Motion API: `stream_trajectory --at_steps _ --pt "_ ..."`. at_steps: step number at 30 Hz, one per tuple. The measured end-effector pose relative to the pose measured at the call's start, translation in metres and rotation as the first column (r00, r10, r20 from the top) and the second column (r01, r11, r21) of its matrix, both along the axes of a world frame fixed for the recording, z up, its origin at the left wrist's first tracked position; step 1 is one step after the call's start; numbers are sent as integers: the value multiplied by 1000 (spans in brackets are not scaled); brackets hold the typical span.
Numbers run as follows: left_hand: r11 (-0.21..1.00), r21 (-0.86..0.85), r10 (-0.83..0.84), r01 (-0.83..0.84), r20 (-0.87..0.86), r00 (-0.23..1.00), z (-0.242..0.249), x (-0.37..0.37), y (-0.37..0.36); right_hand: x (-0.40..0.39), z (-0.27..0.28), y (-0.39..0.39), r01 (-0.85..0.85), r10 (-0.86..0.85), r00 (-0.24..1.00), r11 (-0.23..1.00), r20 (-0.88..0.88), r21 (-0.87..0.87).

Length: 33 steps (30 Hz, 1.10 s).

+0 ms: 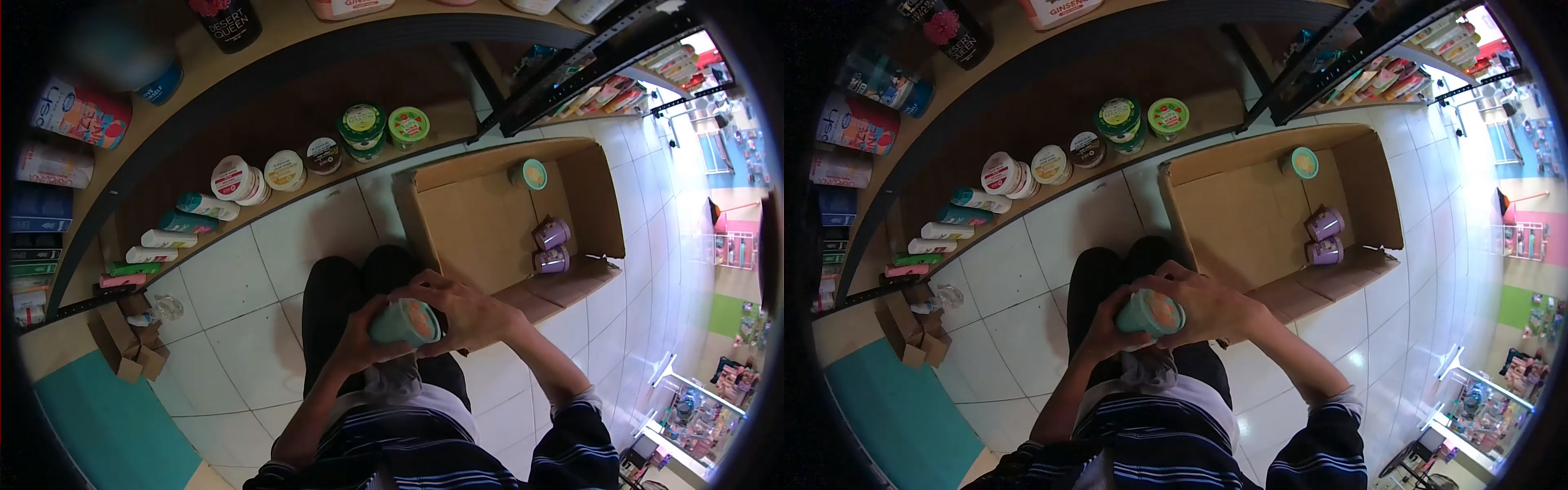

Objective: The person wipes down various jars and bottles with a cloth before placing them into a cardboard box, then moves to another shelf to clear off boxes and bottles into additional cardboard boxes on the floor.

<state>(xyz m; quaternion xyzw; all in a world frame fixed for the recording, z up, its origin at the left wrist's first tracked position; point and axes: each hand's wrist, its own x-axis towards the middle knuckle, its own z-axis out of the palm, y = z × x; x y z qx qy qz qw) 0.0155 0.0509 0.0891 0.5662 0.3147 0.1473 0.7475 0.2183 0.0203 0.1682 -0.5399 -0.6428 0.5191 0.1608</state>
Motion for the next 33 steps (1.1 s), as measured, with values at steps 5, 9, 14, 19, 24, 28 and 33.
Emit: stream_trajectory --at_steps 5,9,14,19,24,28,33 --pt "876 -413 382 -249 280 881 -24 19 -11 37 22 38 -104 88 964 993 250 50" --pt "943 81 331 -323 -138 933 -91 -8 -56 106 28 90 -23 -157 860 939 486 344" --pt "810 585 278 -39 -324 904 -86 0 -54 193 -38 183 139 -378 725 899 576 415" --pt "822 566 292 -67 -318 902 -86 0 -51 220 -113 222 33 -290 516 947 806 319" --pt "827 558 293 -69 -322 900 -84 3 -48 243 -159 225 -82 -215 384 961 898 265" --pt "825 561 295 -71 -320 901 -86 4 -48 249 -164 222 5 -233 375 968 897 250" --pt "836 545 290 -64 -340 895 -86 4 -49 244 -156 227 86 -242 426 970 872 227"
